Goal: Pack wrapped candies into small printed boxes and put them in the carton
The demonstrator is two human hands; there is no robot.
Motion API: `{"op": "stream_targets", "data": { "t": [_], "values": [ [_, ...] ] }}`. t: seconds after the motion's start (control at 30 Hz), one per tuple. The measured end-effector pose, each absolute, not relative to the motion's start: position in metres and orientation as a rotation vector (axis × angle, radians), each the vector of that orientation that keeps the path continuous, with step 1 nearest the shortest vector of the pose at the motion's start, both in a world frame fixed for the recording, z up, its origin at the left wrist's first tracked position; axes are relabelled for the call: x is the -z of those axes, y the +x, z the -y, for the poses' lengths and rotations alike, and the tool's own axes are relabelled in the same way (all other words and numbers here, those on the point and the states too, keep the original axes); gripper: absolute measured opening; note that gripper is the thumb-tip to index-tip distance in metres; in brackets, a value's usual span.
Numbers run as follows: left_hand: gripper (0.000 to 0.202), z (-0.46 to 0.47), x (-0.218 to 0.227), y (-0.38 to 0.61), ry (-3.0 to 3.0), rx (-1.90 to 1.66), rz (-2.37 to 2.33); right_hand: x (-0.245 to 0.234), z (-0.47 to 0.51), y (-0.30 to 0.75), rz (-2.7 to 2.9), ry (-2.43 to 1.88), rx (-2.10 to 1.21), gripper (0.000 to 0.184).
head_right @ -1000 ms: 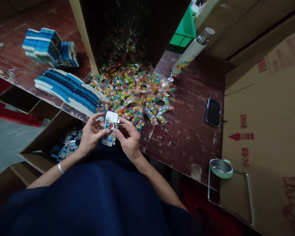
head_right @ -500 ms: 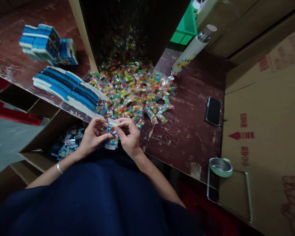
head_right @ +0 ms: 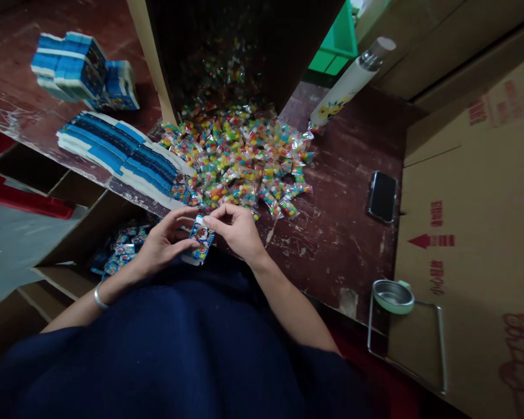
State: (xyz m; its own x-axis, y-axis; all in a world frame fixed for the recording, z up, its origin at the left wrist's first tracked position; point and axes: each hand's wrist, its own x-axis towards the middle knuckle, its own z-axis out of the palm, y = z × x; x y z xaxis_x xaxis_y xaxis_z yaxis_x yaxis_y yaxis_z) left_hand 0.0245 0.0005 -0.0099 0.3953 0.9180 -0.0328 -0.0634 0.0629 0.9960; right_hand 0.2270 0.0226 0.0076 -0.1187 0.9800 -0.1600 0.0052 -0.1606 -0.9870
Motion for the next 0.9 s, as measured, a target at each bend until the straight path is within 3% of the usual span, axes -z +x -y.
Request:
{"op": "stream_targets", "data": {
  "t": [0.23, 0.5, 0.7, 0.9],
  "values": [
    [0.062, -0.002, 0.012, 0.024, 1.236, -0.903, -0.858, -0.002, -0.024, 0.226, 1.246, -1.26, -1.382, 0.036],
    [0.048, 0.011, 0.017, 0.03, 1.088, -0.881, -0.911, 0.004, 0.004, 0.226, 1.608, -1.084, -0.901, 0.019],
    [0.045, 0.025, 0.033, 0.026, 0.996, -0.792, -0.892, 0.01, 0.024, 0.231, 1.541, -1.161, -1.155, 0.021],
    [0.049, 0.025, 0.036, 0.026, 0.973, -0.767, -0.89, 0.02, 0.03, 0.23, 1.508, -1.213, -1.17, 0.016]
  ]
}}
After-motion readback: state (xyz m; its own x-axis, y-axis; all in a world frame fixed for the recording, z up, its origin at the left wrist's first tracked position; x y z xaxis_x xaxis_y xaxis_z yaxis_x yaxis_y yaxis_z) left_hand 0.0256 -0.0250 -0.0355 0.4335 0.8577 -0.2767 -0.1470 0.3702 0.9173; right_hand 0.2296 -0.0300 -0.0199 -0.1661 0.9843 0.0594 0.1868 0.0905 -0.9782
